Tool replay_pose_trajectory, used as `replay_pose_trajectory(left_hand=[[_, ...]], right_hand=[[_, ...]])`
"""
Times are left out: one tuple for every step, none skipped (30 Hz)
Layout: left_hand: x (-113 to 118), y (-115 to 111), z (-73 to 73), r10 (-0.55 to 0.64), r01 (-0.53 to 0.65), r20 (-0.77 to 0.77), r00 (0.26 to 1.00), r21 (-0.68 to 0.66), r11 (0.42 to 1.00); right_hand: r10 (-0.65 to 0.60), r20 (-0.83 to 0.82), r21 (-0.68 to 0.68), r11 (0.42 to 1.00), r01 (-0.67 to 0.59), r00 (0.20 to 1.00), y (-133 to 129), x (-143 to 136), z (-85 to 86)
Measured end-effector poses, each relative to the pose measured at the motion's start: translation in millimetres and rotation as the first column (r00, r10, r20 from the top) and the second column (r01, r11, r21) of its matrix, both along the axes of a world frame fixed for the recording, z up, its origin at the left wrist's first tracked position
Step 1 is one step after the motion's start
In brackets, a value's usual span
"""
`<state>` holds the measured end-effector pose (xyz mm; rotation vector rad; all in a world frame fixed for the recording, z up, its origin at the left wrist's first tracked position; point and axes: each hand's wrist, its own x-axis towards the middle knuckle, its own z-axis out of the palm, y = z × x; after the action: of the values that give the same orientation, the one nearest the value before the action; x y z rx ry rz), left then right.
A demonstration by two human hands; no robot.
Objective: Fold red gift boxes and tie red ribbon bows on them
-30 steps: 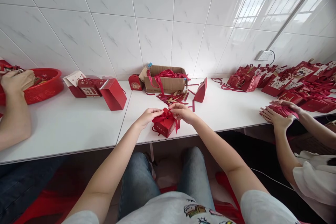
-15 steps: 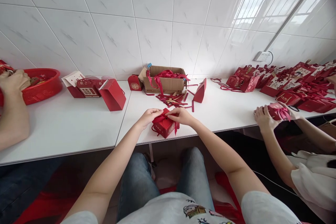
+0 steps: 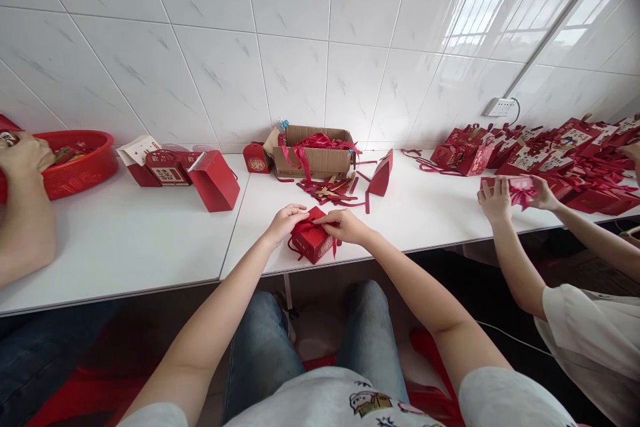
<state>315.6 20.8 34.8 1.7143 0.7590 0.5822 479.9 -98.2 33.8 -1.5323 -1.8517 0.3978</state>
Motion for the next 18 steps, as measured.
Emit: replay_pose_trajectory(left_hand=[[0.4,0.9,-1.1,0.004,-0.004,-0.005,1.000,0.030,1.000],[0.8,1.8,-2.1,0.007,-0.007,-0.012,1.000,0.062,0.998],[1.0,2.7,-3.1,0.013,-0.011,-0.022,1.000,0.096,0.995],[1.2,3.5,-3.9,0.022,-0.018,-0.034,0.999,0.131,0.991],[1.3,4.1,-4.4,0.036,-0.027,-0.049,0.998,0.168,0.985],[1.3,4.5,-4.7,0.052,-0.038,-0.064,0.997,0.204,0.978],[1.2,4.7,-4.8,0.069,-0.049,-0.078,0.995,0.237,0.970],[1.1,4.7,-4.7,0.084,-0.057,-0.091,0.992,0.268,0.962],[1.0,4.6,-4.6,0.094,-0.060,-0.103,0.990,0.294,0.954],[0.8,4.6,-4.4,0.102,-0.061,-0.114,0.988,0.316,0.947],[0.6,4.6,-4.4,0.106,-0.059,-0.124,0.987,0.334,0.941],[0.4,4.6,-4.5,0.108,-0.055,-0.132,0.985,0.349,0.936],[0.1,4.7,-5.0,0.108,-0.051,-0.139,0.984,0.362,0.931],[-0.2,4.9,-5.6,0.110,-0.049,-0.144,0.983,0.373,0.926],[-0.4,5.1,-6.5,0.114,-0.050,-0.146,0.983,0.385,0.922],[-0.7,5.2,-7.6,0.119,-0.053,-0.146,0.982,0.396,0.917],[-1.0,5.3,-8.7,0.125,-0.056,-0.145,0.982,0.407,0.912],[-1.3,5.5,-9.7,0.130,-0.059,-0.144,0.981,0.415,0.908]], right_hand=[[0.001,0.000,-0.004,1.000,-0.001,1.000,-0.1,0.0,-0.2],[0.002,-0.003,-0.011,1.000,-0.002,1.000,-0.2,0.1,-0.2],[0.000,-0.007,-0.019,1.000,-0.001,1.000,-0.4,0.3,-0.3],[-0.001,-0.012,-0.028,1.000,0.001,1.000,-0.7,0.4,-0.1],[-0.002,-0.017,-0.037,0.999,0.001,1.000,-1.0,0.6,0.1],[-0.002,-0.019,-0.044,0.999,0.001,1.000,-1.3,0.7,0.5],[-0.001,-0.020,-0.048,0.999,0.000,1.000,-1.6,0.7,0.9],[0.000,-0.019,-0.050,0.999,-0.001,1.000,-1.8,0.7,1.4],[0.000,-0.018,-0.052,0.999,-0.001,1.000,-2.1,0.7,1.9],[-0.001,-0.017,-0.053,0.999,0.000,1.000,-2.3,0.8,2.3],[-0.002,-0.017,-0.053,0.999,0.002,1.000,-2.4,0.9,2.7],[-0.004,-0.018,-0.054,0.999,0.003,1.000,-2.5,1.0,3.0],[-0.004,-0.021,-0.053,0.999,0.003,1.000,-2.7,1.2,3.2],[-0.002,-0.026,-0.053,0.999,0.001,1.000,-2.8,1.4,3.3],[0.000,-0.033,-0.053,0.999,-0.001,0.999,-2.9,1.6,3.3],[0.002,-0.040,-0.055,0.998,-0.004,0.999,-2.9,1.8,3.2],[0.003,-0.048,-0.058,0.998,-0.005,0.999,-3.0,2.0,3.0],[0.003,-0.058,-0.063,0.998,-0.007,0.998,-2.9,2.1,2.6]])
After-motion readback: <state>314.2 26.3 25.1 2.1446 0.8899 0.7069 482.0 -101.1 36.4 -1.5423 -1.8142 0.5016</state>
